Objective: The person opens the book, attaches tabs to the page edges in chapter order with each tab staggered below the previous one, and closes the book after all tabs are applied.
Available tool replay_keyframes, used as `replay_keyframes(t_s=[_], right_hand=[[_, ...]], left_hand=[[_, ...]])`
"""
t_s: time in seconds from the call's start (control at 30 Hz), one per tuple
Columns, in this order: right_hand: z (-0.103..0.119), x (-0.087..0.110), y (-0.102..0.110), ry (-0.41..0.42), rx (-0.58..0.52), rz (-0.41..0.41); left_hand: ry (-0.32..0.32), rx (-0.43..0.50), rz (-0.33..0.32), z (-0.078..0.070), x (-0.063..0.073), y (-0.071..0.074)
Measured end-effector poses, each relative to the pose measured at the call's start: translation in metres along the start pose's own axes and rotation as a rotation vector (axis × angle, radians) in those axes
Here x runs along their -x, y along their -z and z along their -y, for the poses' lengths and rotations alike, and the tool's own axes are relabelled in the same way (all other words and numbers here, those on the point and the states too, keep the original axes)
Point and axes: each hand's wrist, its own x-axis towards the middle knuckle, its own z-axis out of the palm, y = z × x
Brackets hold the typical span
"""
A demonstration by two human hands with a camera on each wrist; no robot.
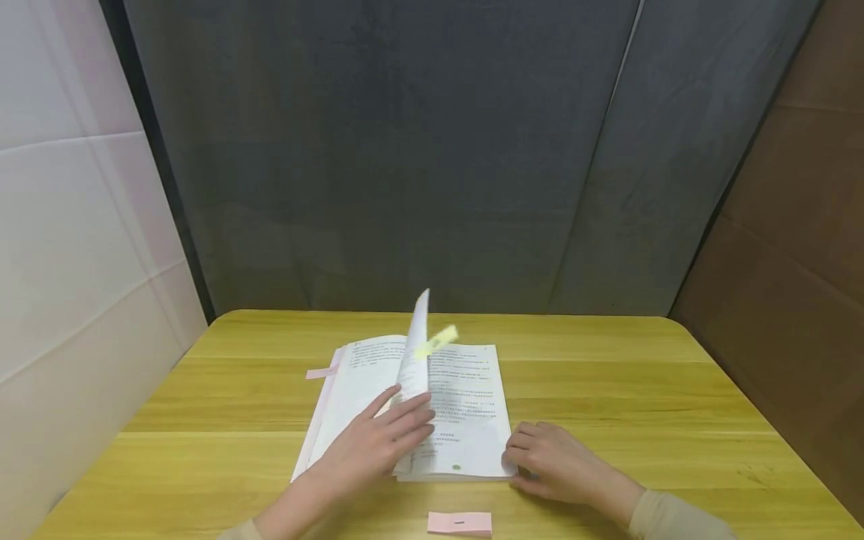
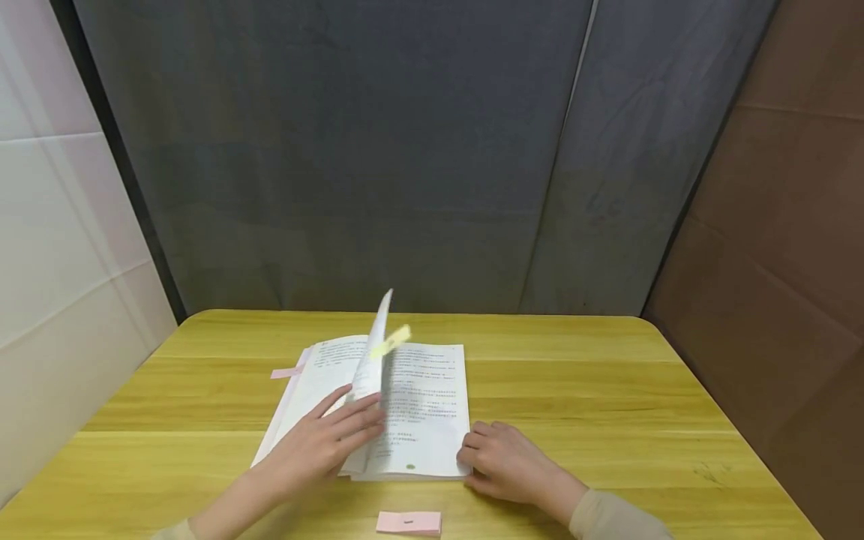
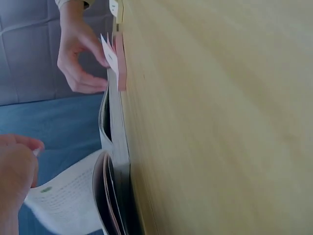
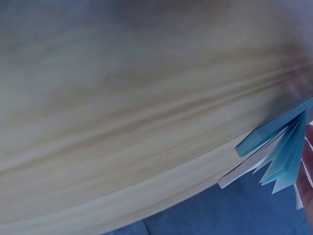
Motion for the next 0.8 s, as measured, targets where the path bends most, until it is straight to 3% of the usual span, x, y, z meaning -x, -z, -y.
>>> replay_keyframes(t_s=[0.17,0.27,0.5,0.6,0.8], right_hand=[[0.000,0.000,0.000,-0.005,-0.004,-0.005],[0.000,0.000,0.001,-0.002,-0.007,-0.010],[0.000,-0.001,0.001,0.003,-0.012,-0.011],[0.000,-0.001,0.001,0.005,-0.016,-0.008],[0.000,-0.001,0.001,0.004,-0.022,-0.006]], left_hand=[[0.086,-0.006,-0.034,0.006,0.009,-0.002],[0.155,-0.011,-0.010,0.008,0.013,-0.003],[0.289,-0.028,0.172,0.006,0.016,-0.003],[0.301,0.017,0.221,0.002,0.012,-0.006],[0.243,0.201,0.180,-0.013,-0.005,-0.018]])
